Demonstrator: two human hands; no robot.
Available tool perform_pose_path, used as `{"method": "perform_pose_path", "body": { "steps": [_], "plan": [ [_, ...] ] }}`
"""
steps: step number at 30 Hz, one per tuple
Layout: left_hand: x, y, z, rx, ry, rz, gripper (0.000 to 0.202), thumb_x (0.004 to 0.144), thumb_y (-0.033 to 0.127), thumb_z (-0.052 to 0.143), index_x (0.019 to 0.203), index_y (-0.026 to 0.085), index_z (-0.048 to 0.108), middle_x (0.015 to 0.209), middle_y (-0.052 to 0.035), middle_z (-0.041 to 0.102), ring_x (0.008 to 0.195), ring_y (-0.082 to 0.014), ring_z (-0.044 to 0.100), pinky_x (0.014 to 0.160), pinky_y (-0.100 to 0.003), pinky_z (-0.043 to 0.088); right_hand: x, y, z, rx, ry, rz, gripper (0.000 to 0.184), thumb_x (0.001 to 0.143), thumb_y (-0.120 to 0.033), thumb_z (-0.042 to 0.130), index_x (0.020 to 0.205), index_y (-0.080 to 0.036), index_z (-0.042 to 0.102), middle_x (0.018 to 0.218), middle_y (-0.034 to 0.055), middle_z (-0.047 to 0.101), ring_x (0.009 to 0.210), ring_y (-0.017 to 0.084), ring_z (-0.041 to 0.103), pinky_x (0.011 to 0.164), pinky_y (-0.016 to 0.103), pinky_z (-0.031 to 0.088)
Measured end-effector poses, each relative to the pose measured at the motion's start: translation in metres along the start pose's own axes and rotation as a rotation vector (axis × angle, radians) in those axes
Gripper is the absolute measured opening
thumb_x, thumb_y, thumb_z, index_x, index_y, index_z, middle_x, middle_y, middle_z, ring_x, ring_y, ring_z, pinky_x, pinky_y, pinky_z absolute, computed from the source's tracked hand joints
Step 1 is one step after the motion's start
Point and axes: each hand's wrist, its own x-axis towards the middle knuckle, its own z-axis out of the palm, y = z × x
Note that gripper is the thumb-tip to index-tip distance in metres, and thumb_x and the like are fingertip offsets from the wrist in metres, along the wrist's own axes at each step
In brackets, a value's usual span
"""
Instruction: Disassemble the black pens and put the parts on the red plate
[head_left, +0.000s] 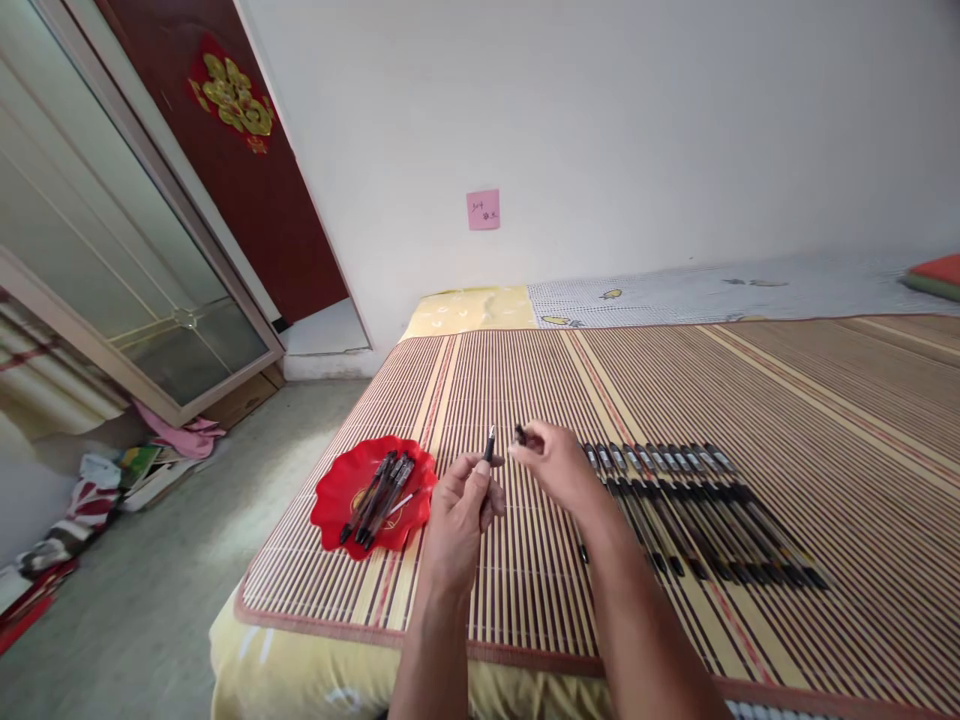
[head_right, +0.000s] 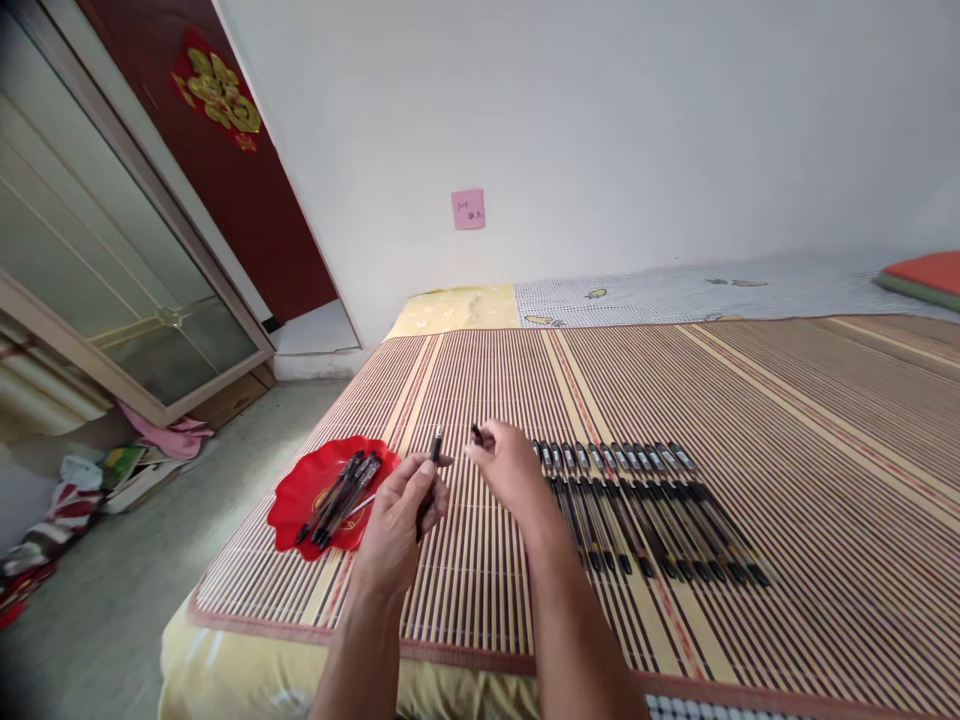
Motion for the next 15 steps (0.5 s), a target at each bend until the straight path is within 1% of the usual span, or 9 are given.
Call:
{"method": "perform_pose_path", "body": {
  "steps": [3, 5, 8, 11, 15],
  "plan": [
    [-0.001, 0.001, 0.002, 0.02, -0.013, -0.016, 0.038, 0.089, 0.049, 0.072, 0.098, 0.012, 0.066, 0.057, 0.005, 0.054, 0.048, -0.0055, 0.031, 0.048, -0.021, 0.019, -0.002, -0.008, -0.014, 0.545, 0.144, -0.103, 0.028, 0.087, -0.046, 0.07, 0.092, -0.018, 0.067, 0.084, 0.0043, 0.07, 0.076, 0.018, 0.066, 0.068, 0.03, 0.05],
    [-0.001, 0.001, 0.002, 0.031, -0.016, -0.02, 0.04, 0.088, 0.051, 0.072, 0.097, 0.013, 0.066, 0.057, 0.005, 0.054, 0.047, -0.0056, 0.031, 0.048, -0.021, 0.018, -0.004, -0.012, -0.02, 0.746, 0.188, -0.116, 0.034, 0.083, -0.05, 0.075, 0.092, -0.018, 0.069, 0.085, 0.0047, 0.071, 0.078, 0.018, 0.067, 0.07, 0.031, 0.053],
    [-0.001, 0.002, 0.002, 0.055, -0.029, -0.034, 0.041, 0.087, 0.053, 0.073, 0.097, 0.014, 0.066, 0.057, 0.0046, 0.055, 0.047, -0.0063, 0.034, 0.048, -0.021, 0.02, -0.006, -0.015, -0.023, 0.843, 0.203, -0.125, 0.033, 0.082, -0.05, 0.078, 0.09, -0.019, 0.07, 0.087, 0.0046, 0.072, 0.079, 0.017, 0.067, 0.07, 0.03, 0.054],
    [-0.001, 0.002, 0.003, 0.065, -0.042, -0.051, 0.043, 0.085, 0.055, 0.074, 0.097, 0.015, 0.066, 0.056, 0.0048, 0.054, 0.048, -0.0072, 0.037, 0.05, -0.021, 0.022, -0.007, -0.016, -0.023, 0.859, 0.183, -0.138, 0.03, 0.084, -0.049, 0.077, 0.089, -0.019, 0.07, 0.087, 0.0041, 0.072, 0.079, 0.016, 0.067, 0.07, 0.029, 0.054],
    [-0.001, 0.002, 0.004, 0.079, -0.05, -0.06, 0.045, 0.083, 0.056, 0.075, 0.096, 0.015, 0.065, 0.055, 0.005, 0.054, 0.048, -0.0074, 0.036, 0.05, -0.022, 0.022, -0.008, -0.017, -0.025, 0.835, 0.136, -0.163, 0.029, 0.086, -0.048, 0.076, 0.09, -0.019, 0.072, 0.086, 0.0033, 0.072, 0.079, 0.015, 0.067, 0.073, 0.028, 0.053]
  ]
}}
